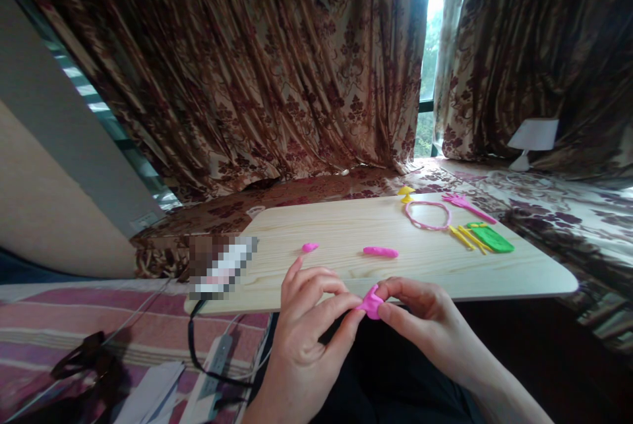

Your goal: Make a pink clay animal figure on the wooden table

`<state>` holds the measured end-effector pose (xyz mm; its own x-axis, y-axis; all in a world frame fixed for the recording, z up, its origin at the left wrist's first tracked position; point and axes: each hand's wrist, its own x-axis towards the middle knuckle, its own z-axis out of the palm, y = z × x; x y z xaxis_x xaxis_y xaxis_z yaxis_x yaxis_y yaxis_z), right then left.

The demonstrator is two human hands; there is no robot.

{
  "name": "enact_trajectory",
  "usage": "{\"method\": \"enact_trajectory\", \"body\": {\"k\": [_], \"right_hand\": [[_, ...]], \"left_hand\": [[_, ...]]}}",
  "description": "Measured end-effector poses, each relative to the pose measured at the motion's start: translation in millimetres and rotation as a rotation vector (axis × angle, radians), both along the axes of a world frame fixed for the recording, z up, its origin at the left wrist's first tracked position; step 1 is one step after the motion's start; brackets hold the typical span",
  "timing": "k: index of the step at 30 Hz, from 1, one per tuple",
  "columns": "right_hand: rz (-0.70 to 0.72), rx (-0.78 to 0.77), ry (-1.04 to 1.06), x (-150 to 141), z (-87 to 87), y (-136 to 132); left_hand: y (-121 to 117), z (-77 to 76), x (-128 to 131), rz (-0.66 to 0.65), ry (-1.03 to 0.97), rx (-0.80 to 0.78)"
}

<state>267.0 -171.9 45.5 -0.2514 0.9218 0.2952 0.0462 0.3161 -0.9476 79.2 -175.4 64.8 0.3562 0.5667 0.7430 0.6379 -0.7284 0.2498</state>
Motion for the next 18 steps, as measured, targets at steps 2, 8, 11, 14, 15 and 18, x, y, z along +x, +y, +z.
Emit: {"method": "enact_trajectory", "body": {"k": [2,8,11,14,15,18], "right_hand": [[-0.006,0.004,0.000,-0.1,-0.8,0.6],[0.001,0.010,-0.008,-0.6,0.3,0.6],[0.006,0.002,-0.013,-0.7,1.5,-0.2],[0.009,-0.003,-0.012,-1.1,1.9,-0.3],[0.010,-0.003,-0.006,-1.4,2.0,-0.3],[0.020,-0.008,0.028,-3.0,1.6,-0.9]], "left_hand": [[-1.0,-0.4,-1.0,-0.016,-0.007,-0.026],[0.4,0.4,-2.1,-0.084,0.000,-0.094],[1.5,1.4,0.3,-0.084,-0.013,-0.127],[1.2,1.5,1.7,-0.060,-0.022,-0.118],[1.0,1.1,1.7,-0.048,-0.029,-0.108],[0.4,-2.0,1.2,0.000,-0.073,-0.064]]}}
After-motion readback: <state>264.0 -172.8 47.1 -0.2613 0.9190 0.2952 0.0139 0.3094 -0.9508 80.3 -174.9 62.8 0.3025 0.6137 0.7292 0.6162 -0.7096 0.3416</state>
